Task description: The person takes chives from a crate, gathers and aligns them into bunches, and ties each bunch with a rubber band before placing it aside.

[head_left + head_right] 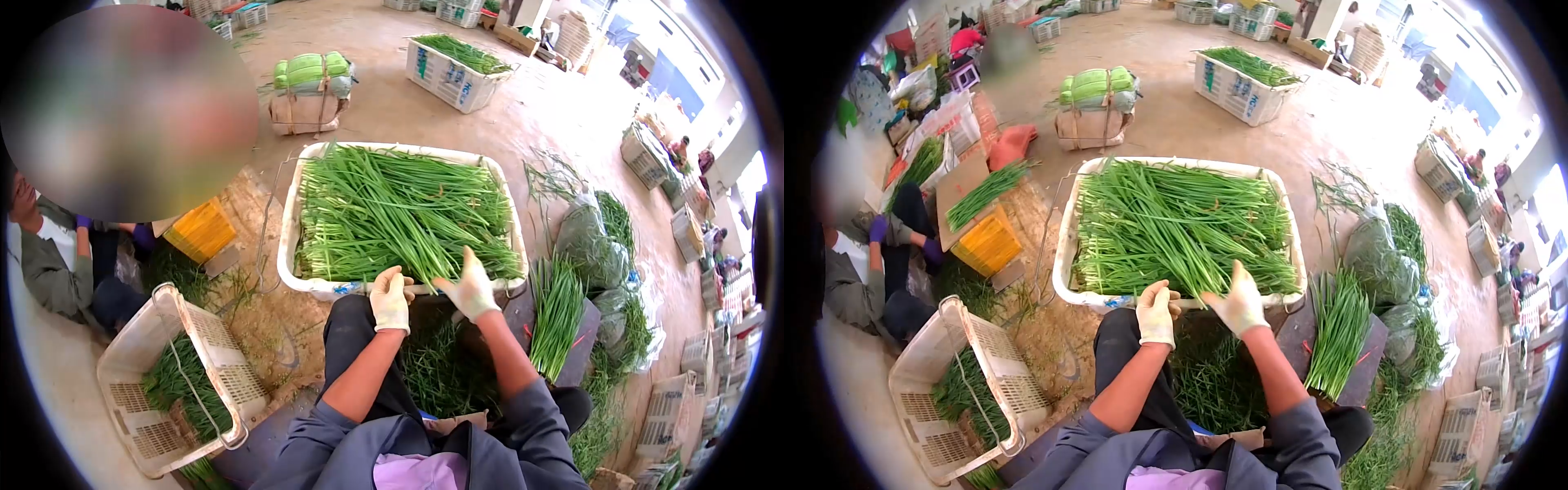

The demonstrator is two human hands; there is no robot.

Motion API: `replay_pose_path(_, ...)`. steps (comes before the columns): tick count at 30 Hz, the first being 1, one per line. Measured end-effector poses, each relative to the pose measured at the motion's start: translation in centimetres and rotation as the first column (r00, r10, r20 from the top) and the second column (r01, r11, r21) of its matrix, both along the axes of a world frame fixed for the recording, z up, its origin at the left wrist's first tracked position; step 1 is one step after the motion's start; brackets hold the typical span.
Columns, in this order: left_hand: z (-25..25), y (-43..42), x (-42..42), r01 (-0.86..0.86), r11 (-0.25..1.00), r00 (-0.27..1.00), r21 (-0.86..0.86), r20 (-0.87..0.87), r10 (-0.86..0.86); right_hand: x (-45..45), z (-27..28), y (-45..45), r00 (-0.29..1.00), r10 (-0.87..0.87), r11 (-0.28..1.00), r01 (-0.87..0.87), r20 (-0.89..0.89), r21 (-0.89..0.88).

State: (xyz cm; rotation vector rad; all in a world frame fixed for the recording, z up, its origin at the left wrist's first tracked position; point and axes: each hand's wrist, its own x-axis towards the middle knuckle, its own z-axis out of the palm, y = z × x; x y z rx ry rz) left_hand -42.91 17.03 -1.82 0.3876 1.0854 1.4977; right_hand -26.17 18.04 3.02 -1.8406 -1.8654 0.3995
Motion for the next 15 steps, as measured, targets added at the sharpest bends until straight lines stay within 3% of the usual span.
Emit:
replay_pose_path(2,-1.9,0.7,-0.5,-0.043,0.994,0.997,0.102,0.065,0.037,-2.8,-3.4,3.0,0.992,0.050,0.997,-0.055,0.112,0.045)
replay_pose_path(5,-2.0,1.6,-1.4,-0.058,0.993,0.984,0.102,-0.164,0.075,-6.2,-3.4,6.4,0.991,-0.012,0.983,0.035,0.133,-0.178)
replay_pose_path(6,-3.5,2.1,-0.5,-0.086,0.987,0.973,0.136,-0.202,0.113,-6.1,-4.9,7.1,0.989,-0.028,0.991,0.047,0.148,-0.124)
replay_pose_path(7,-4.4,2.2,0.4,-0.050,0.991,0.993,0.123,-0.098,0.063,-6.1,-4.5,6.7,0.971,-0.092,0.981,0.127,0.220,-0.147)
replay_pose_path(8,-3.6,1.7,0.9,-0.038,0.996,0.993,0.083,-0.107,0.047,-5.5,-5.5,6.3,0.946,-0.133,0.970,0.186,0.297,-0.159)
replay_pose_path(10,-3.3,2.1,1.1,0.024,0.999,0.999,0.027,0.046,-0.025,-6.0,-5.3,6.4,0.921,-0.113,0.957,0.202,0.372,-0.210)
replay_pose_path(14,-3.3,2.3,1.4,0.122,0.991,0.992,0.048,-0.047,-0.120,-5.7,-5.3,6.9,0.956,-0.039,0.943,0.131,0.290,-0.307)
replay_pose_path(15,-3.1,2.4,1.2,0.126,0.991,0.991,0.039,-0.060,-0.123,-5.6,-5.8,7.0,0.959,-0.015,0.966,0.087,0.281,-0.245)
